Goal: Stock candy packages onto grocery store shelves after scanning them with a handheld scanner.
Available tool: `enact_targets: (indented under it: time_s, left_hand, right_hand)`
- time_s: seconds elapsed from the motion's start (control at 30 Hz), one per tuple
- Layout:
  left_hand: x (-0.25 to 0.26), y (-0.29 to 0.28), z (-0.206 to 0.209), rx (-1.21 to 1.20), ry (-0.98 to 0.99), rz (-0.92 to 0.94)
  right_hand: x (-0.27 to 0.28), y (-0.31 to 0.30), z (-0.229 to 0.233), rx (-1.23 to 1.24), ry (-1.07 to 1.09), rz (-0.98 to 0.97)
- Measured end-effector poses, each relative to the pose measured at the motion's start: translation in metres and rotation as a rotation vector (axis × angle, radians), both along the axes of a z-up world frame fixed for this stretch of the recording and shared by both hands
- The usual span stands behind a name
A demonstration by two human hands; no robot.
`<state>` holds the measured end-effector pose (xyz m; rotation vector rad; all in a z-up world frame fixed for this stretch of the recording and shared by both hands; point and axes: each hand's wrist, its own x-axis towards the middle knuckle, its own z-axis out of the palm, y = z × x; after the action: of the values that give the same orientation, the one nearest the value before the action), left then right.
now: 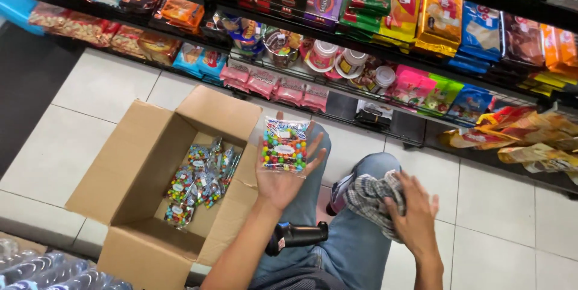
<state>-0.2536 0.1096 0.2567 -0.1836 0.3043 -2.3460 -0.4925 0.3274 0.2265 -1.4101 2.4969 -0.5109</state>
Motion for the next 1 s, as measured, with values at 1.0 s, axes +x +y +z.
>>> enact_targets:
  time_s: [1.0]
  left_hand:
    - [0.016, -0.039, -0.015, -0.369, -0.692, 0.037]
  right_hand:
    - [0.146, -0.046, 0.004, 0.177, -0.614, 0.502]
